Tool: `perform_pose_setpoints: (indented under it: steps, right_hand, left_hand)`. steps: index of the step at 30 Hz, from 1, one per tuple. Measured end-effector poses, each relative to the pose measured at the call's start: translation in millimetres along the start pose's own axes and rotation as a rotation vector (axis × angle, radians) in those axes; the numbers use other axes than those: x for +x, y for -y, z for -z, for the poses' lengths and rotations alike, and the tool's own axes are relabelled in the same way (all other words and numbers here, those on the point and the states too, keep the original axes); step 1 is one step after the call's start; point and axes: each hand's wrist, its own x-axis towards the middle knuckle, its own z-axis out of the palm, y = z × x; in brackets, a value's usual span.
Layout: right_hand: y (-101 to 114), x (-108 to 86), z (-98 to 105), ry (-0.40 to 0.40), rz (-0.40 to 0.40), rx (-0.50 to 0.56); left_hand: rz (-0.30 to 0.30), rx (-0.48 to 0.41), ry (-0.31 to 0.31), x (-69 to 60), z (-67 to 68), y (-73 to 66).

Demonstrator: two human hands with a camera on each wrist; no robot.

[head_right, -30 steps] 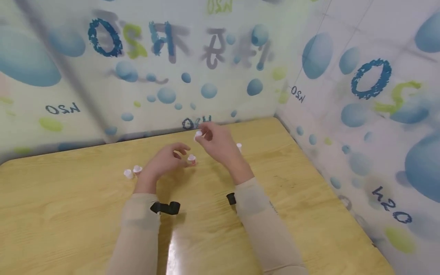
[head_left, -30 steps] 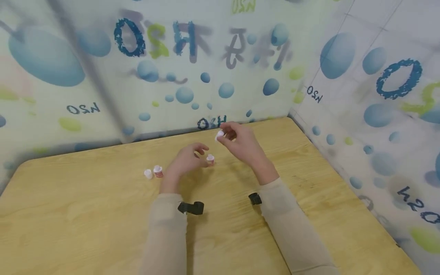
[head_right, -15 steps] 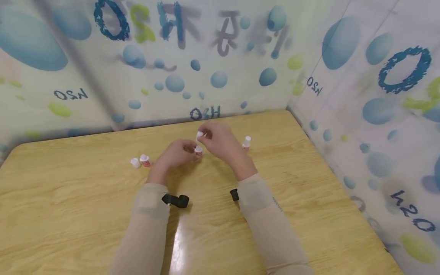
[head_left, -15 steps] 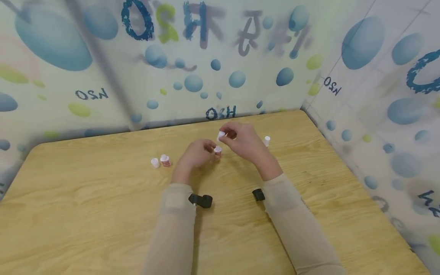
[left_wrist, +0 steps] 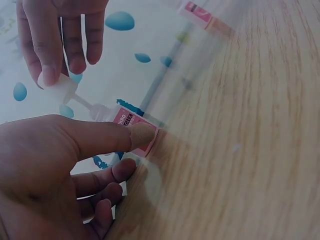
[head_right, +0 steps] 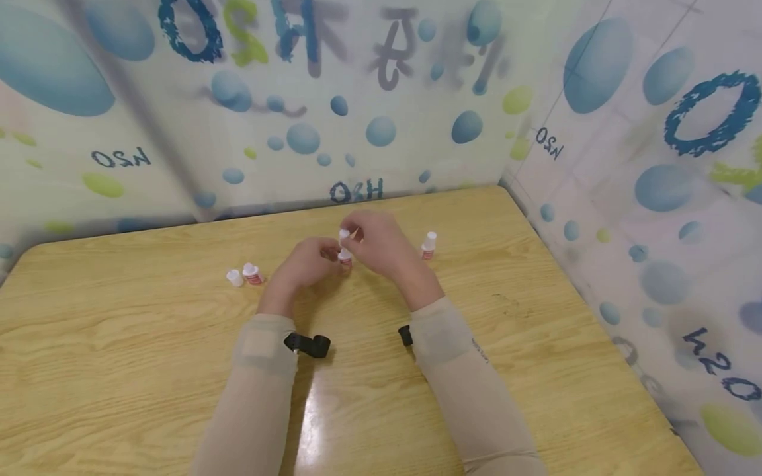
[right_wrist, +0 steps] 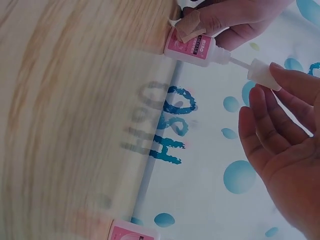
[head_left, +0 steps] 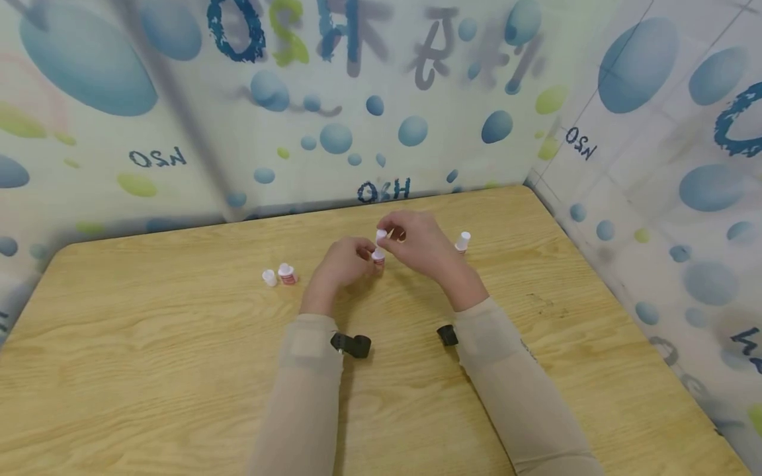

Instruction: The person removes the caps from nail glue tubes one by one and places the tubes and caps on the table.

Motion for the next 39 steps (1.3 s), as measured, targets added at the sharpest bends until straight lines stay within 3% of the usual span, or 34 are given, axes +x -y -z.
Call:
perform_pose_setpoints:
  steps: [13,22,29,34,37,39]
  right_hand:
    - [3.3,5.0,-7.5,0.087,0.069,-0.068]
    - [-0.1,-0.6,-2.9,0.078,0.026,-0.113]
    - [-7.4,-1.2,5.8,0.065,-0.04,-0.117]
    - [-26.3,-4.9,6.1,0.07,-0.073,-0.084]
    - [-34.9,-12.6,15.4,0.0,-0.074,-0.021]
    - [-33.6,-18.0,26.6,-0.084,-0.062,0.033]
  left_hand:
    - [0.038,0.017,-0.066,-8.3,-0.2,2.4]
    - [0.052,0.031,-0.145,-10.5,-12.6,-13.9]
    - [0.073,0.016,-0.122,1.1,-19.4,-28.0]
    - [0.075,0.034,-0.037,8.5,-27.7,-31.5]
    - [0.061,0.052,-0.01,0.1,-19.4,-48.3]
    - [0.031,0.051,-0.037,-14.0,-2.4,-63.2]
